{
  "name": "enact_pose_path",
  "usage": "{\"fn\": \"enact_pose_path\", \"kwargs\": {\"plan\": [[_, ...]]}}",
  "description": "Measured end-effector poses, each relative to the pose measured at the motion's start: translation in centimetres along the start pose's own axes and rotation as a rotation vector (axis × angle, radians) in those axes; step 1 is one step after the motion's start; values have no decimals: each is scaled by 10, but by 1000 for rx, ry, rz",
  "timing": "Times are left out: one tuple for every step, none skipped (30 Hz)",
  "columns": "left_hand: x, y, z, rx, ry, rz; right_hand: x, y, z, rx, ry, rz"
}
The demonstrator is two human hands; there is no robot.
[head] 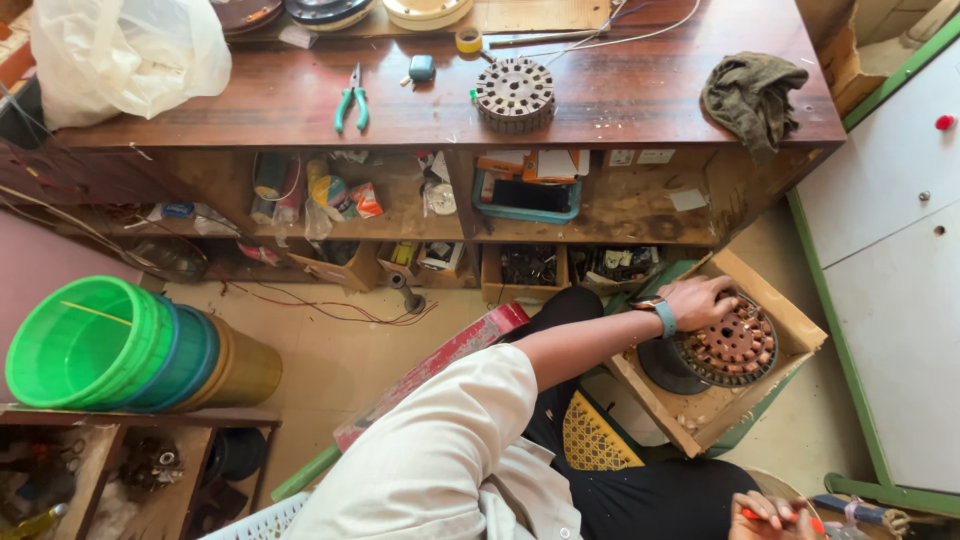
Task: The person uses pliers to remove copper wire segments from a motor stator resting on their lap. They repeatedly pull out wire pieces, place them into a white bucket, and occasionally wipe the stator with a cloth. The person switches between two pairs of pliers and continues removing wire until the stator is mostly cleared.
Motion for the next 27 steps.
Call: {"fn": "enact_pose_path", "kwargs": {"plan": [[0, 1, 1, -22, 0, 10, 2, 0, 0, 1, 30, -1], [0, 3, 1, -45, 0, 23, 3, 0, 1, 0, 57, -3], [-1, 5, 1, -71, 1, 33, 3, 2, 2, -1, 84, -3], [-1, 6, 1, -71, -4, 41, 5, 4, 3, -2, 116, 3], [-2, 6, 2, -70, -6, 43, 7, 5, 4, 0, 150, 14], [-2, 6, 2, -68, -2, 46, 7, 6, 5, 6, 180, 28], [-2, 6, 2, -68, 10, 46, 7, 5, 5, 11, 178, 36], [-3, 6, 2, -69, 19, 47, 7, 5, 5, 15, 176, 41], [-3, 6, 3, -72, 25, 49, 7, 5, 4, 14, 175, 46], [-3, 6, 4, -70, 21, 59, 6, 4, 4, -1, 169, 45], [-4, 6, 6, -69, 13, 67, 6, 4, 2, -18, 165, 44], [-5, 6, 8, -68, 6, 77, 4, 3, -2, -36, 161, 42], [-5, 6, 9, -60, 8, 73, 1, 1, -5, -57, 142, 35], [-5, 5, 9, -51, 14, 68, -2, 0, -9, -73, 121, 30], [-6, 4, 9, -42, 20, 63, -4, 0, -12, -89, 101, 26], [-5, 3, 9, -50, 7, 42, -7, 0, -14, -87, 79, 28], [-5, 1, 9, -57, -3, 22, -11, 0, -14, -81, 54, 32], [-5, 0, 9, -65, -12, 3, -14, 0, -13, -74, 29, 34], [-4, 1, 8, -74, -6, 8, -16, 2, -9, -78, -24, 48], [-3, 2, 7, -84, -1, 12, -17, 5, -4, -81, -76, 62], [-3, 3, 6, -91, 3, 15, -18, 7, 2, -84, -124, 76], [-3, 2, 6, -94, 3, 10, -18, 8, 6, -77, -139, 84], [-3, 2, 6, -97, 1, 3, -18, 10, 10, -72, -153, 92], [-1, 1, 7, -101, -2, -5, -17, 13, 14, -67, -164, 102], [0, 0, 7, -105, -10, -7, -17, 15, 17, -74, -175, 102], [0, 0, 8, -109, -16, -10, -16, 17, 19, -79, -186, 104], [0, -1, 8, -113, -19, -16, -17, 17, 22, -80, -198, 108]]}}
Point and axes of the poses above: each hand's wrist, its own x-axis towards the middle knuckle, its own z-axis out of the back of the hand, y = z × x, the point moved 8 cm from there along x, towards the middle knuckle, and after that the axes turned 12 degrees about -z, right-handed, at the moved point
